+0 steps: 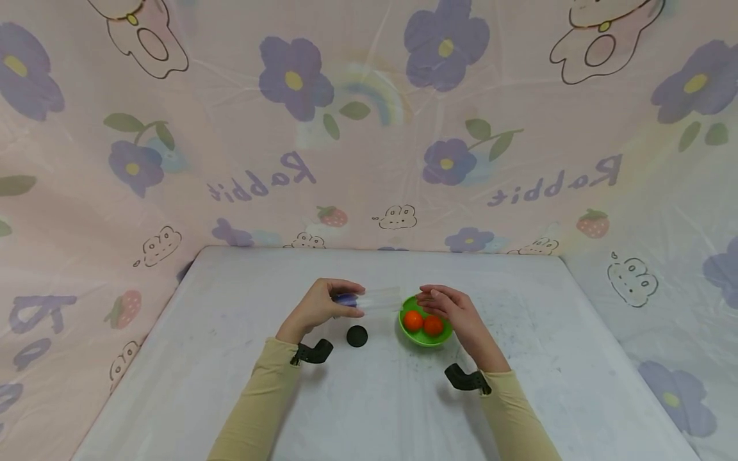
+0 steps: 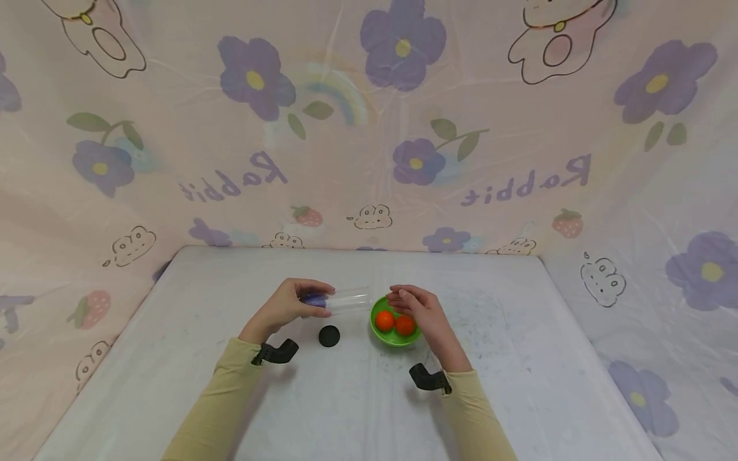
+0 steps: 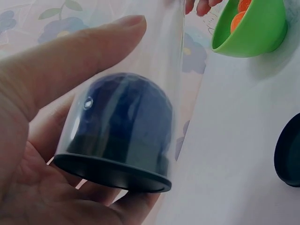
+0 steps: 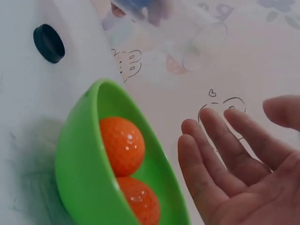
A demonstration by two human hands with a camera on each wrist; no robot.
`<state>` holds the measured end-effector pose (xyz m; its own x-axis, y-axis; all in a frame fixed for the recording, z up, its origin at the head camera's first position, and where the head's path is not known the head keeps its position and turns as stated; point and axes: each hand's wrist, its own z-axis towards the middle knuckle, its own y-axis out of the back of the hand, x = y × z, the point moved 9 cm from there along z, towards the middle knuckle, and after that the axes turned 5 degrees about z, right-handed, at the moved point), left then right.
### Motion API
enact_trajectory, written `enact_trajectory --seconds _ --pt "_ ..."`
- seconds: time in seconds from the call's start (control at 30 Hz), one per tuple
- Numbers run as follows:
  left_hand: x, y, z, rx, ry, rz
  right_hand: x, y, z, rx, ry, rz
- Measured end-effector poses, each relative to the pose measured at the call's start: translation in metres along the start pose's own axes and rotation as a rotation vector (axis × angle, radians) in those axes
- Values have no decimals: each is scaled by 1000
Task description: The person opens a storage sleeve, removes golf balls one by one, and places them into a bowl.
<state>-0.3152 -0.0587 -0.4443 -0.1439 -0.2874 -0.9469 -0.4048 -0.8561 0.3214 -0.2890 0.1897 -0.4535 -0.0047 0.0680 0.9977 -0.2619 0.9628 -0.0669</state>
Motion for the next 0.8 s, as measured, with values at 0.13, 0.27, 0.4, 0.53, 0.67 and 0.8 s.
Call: enact_trajectory --seconds 0.13,0.27,0.4,0.53,0.67,0.8 --pt "-4 -1 1 7 -7 4 4 -2 -1 1 0 37" --pt "-27 -2 -4 26 -11 11 5 -5 -3 4 -30 74" --pt "-42 -2 -8 41 -6 12 2 -10 -3 14 -50 85" --pt "-43 -3 -6 51 -10 26 -1 -17 -1 22 -53 76" --pt "-45 -4 -6 55 -18 38 -4 -22 2 20 -68 72" --pt "-46 -4 -6 57 -16 41 -6 -25 4 19 -78 64"
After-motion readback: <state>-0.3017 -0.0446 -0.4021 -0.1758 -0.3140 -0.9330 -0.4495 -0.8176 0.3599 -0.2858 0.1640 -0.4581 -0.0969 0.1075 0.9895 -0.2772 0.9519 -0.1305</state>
